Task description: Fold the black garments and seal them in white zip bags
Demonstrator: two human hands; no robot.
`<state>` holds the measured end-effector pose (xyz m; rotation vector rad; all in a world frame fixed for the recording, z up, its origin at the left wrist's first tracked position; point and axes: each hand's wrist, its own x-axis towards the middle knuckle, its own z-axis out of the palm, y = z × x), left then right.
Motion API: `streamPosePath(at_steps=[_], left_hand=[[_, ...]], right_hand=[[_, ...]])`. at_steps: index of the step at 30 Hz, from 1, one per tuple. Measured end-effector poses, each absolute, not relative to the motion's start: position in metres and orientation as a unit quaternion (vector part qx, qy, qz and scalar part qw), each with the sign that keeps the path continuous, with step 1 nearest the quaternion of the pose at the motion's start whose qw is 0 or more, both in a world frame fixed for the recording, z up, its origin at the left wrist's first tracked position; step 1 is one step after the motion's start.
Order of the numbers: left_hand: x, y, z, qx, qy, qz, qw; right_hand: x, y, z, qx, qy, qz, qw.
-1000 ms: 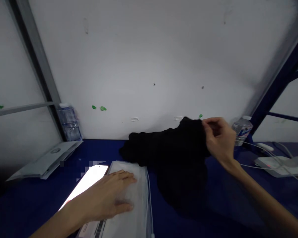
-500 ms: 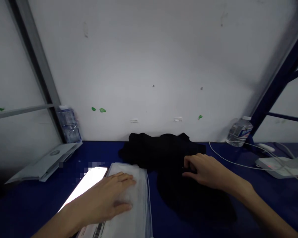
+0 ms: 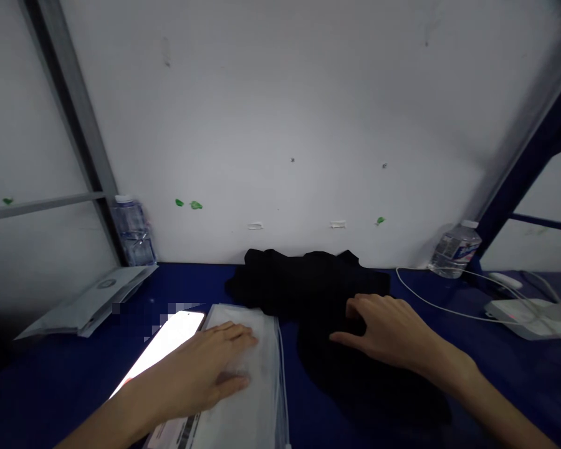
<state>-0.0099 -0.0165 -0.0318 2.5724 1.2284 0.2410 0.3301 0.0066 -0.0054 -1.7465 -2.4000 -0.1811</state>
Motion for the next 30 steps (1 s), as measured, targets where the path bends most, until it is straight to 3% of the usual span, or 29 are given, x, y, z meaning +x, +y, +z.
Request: streamPosePath(at_steps=[5, 9, 12, 15, 19, 23, 27, 30], left_hand=[[-0.011, -0.017, -0.033, 0.892, 0.426, 0.08, 0.13], [-0.01, -0.018, -0.032, 0.892, 0.422, 0.088, 0.132], [-0.009, -0.017, -0.031, 0.894, 0.417, 0.096, 0.131], [-0.008, -0.017, -0.029, 0.895, 0.416, 0.094, 0.132], [-0.007, -0.019, -0.027, 0.894, 0.42, 0.089, 0.127], [-0.003, -0.02, -0.023, 0.888, 0.429, 0.101, 0.128], [0.003, -0.017, -0.017, 0.847, 0.481, 0.207, 0.096], [0.004, -0.016, -0.01, 0.795, 0.482, 0.366, 0.038]], right_hand=[[0.34, 0.012, -0.004, -0.557, -0.826, 0.004, 0.089], [0.347, 0.016, 0.013, -0.55, -0.816, 0.045, 0.173], [0.352, 0.016, 0.024, -0.563, -0.777, -0.041, 0.28], [0.355, 0.018, 0.025, -0.57, -0.743, -0.128, 0.327], [0.356, 0.019, 0.021, -0.541, -0.755, -0.152, 0.336], [0.356, 0.009, 0.03, -0.413, -0.773, -0.177, 0.448], [0.349, -0.005, 0.042, -0.262, -0.711, -0.25, 0.603], [0.337, -0.007, 0.042, -0.257, -0.67, -0.239, 0.654]])
